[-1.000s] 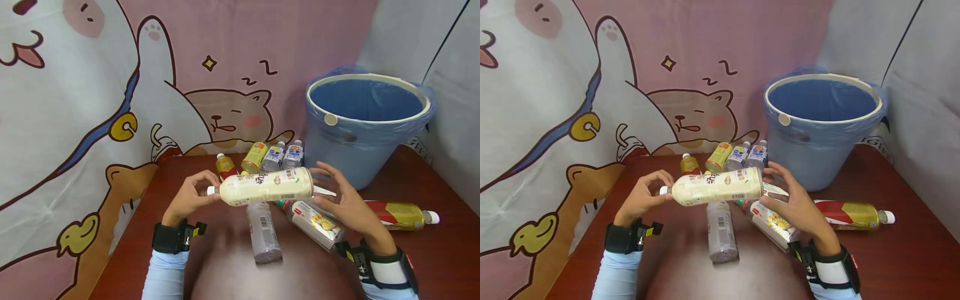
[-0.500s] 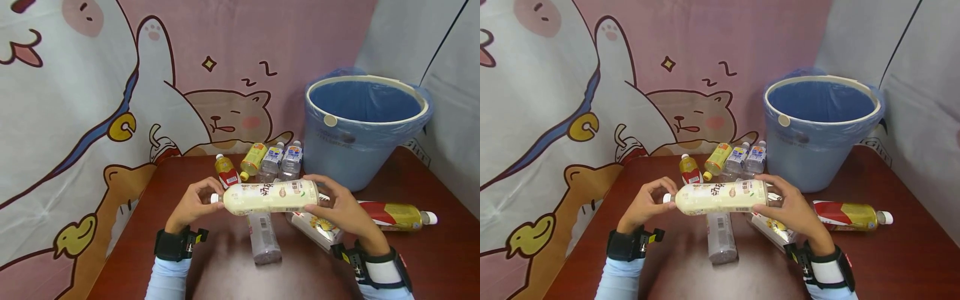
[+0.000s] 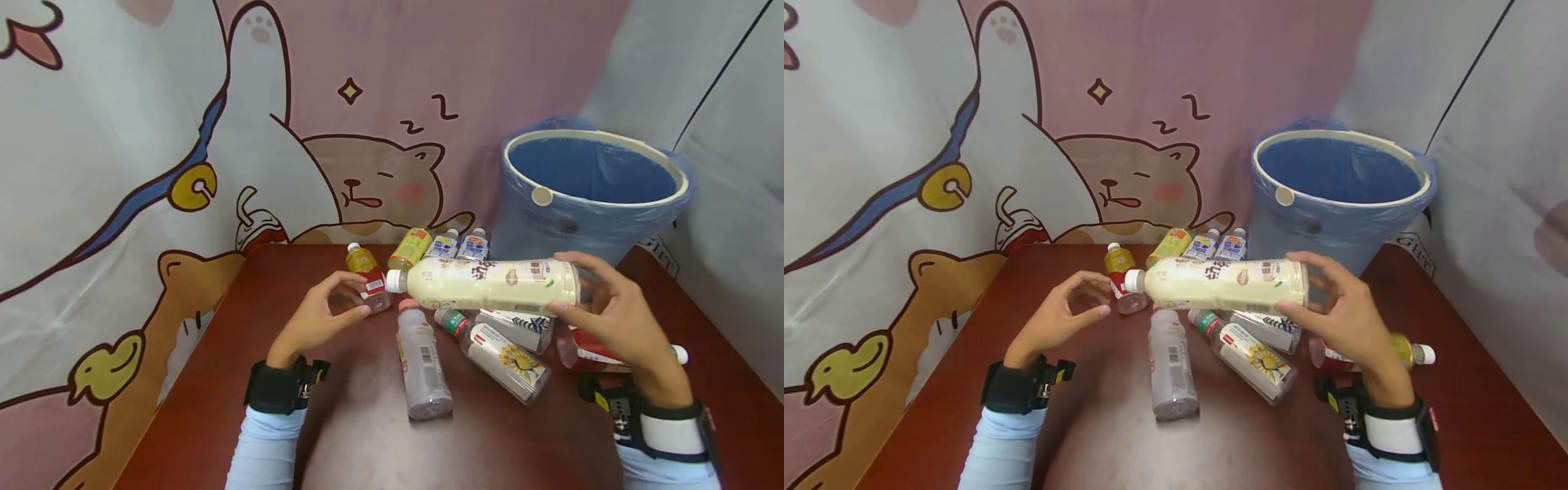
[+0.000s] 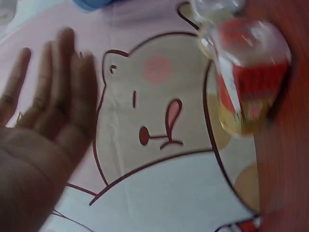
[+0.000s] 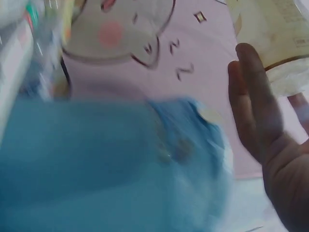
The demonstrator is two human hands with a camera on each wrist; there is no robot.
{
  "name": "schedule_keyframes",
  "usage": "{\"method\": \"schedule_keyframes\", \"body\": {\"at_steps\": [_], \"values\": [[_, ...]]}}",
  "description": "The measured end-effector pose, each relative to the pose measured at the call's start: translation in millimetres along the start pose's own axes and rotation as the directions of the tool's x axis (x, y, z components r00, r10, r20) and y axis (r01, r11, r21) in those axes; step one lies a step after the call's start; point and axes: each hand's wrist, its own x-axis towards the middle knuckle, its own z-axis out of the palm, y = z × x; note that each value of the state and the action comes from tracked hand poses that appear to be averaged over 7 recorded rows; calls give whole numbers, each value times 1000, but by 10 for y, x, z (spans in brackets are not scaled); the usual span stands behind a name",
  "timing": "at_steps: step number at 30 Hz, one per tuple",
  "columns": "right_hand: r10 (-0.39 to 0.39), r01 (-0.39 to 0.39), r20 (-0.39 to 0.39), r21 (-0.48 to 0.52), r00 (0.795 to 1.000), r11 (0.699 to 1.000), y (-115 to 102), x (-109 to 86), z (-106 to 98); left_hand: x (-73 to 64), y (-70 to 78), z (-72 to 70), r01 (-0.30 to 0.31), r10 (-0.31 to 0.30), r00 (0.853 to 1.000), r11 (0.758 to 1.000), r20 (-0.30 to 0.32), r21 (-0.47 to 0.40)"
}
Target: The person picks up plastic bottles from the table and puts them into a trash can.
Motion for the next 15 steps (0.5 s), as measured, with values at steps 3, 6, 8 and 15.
{"method": "schedule_keyframes", "body": {"at_steps": [3,6,8,15], "values": [[34,-42,-105,-77,994,996,-233,176,-242,-4,-73,31,44,-32,996,987,-80,154],[84,-137,-226,-231,971,963,-504,423,-548,20,-120,46,92,-56,988,960,-141,265],[104,-204,-283,-354,954,913,-644,625,-781,32,-146,38,121,-75,985,943,-156,308],[138,-321,-307,-701,942,637,-1029,1376,-1414,-32,-273,27,195,-140,976,904,-167,382]]}}
